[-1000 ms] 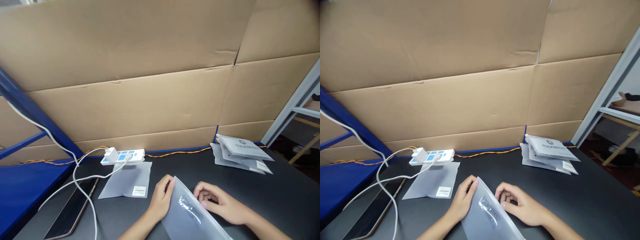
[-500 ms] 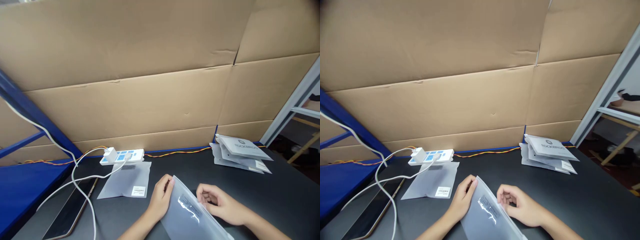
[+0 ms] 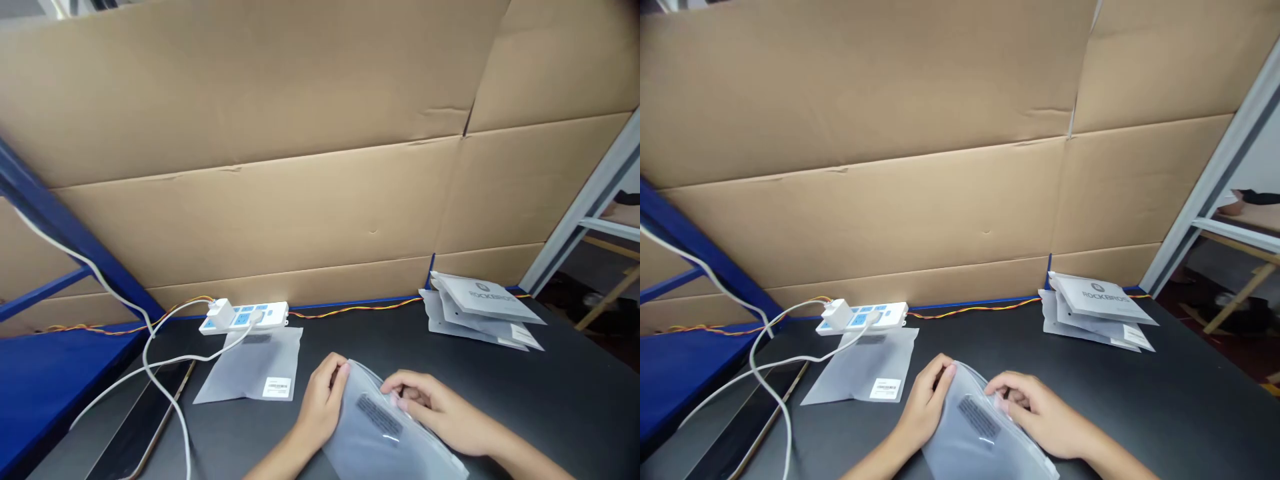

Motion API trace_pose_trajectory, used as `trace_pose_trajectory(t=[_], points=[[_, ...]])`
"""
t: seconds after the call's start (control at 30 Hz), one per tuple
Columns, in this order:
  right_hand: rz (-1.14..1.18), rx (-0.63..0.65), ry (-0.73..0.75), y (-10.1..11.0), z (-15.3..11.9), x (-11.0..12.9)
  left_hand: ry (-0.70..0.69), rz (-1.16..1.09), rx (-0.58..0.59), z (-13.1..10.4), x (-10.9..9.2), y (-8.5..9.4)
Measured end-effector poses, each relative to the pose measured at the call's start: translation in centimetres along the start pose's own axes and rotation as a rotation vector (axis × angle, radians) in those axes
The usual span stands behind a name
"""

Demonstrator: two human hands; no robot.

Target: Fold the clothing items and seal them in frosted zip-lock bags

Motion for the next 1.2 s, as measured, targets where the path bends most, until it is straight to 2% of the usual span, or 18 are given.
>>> trace_pose_trajectory(t=[0.13,0.23,0.37,0.47,0.53,0.67,0.8,0.87,0.93,1.03,1.13,1.2], points=[[0.292,0.169,-0.001,-0.6,-0.2,-0.2,0.017,0.001,0.028,0.0,0.0,-0.2],[0.401,0.204,-0.01,-1.2,-0.1,-0.7,0.028,-0.01,0.035,0.0,0.2,-0.2],[0.193,0.063,-0.008,-1.1,0.2,-1.1,0.019,-0.005,0.04,-0.1,0.3,-0.2],[0.035,-0.048,0.025,-0.6,0.1,-0.3,0.011,0.019,0.032,-0.1,0.2,-0.2],[-0.065,-0.045,0.039,-0.6,0.0,0.4,0.006,0.047,0.033,-0.1,0.1,-0.3],[-0.246,0.063,0.096,-2.0,0.1,2.0,-0.014,0.137,0.047,-0.3,0.0,-0.8],[-0.168,0.079,0.151,-3.0,0.7,2.6,-0.1,0.24,0.023,-1.0,-0.5,-0.6],[-0.058,0.029,0.09,-2.4,1.1,1.8,-0.219,0.332,0.095,-1.5,-1.2,-0.8],[0.021,-0.082,0.002,-0.7,1.3,0.2,-0.308,0.444,0.27,-2.0,-1.7,-1.8],[0.031,-0.285,-0.104,2.9,1.2,-2.6,-0.29,0.559,0.481,-2.3,-1.8,-3.0],[0.024,-0.45,-0.171,6.1,0.5,-4.7,-0.264,0.596,0.549,-2.2,-1.9,-3.3],[0.082,-0.472,-0.234,7.1,-0.1,-5.6,-0.289,0.601,0.562,-2.2,-2.2,-3.3]])
Point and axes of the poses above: each hand's wrist, its own z-axis towards the middle knuckle, its own y-axis out of the back of the hand, x = y × z, the point moved 5 cm from there along z, towards the middle knuckle, and after that the axes turned 6 degrees about -z, right-handed, at the moved point
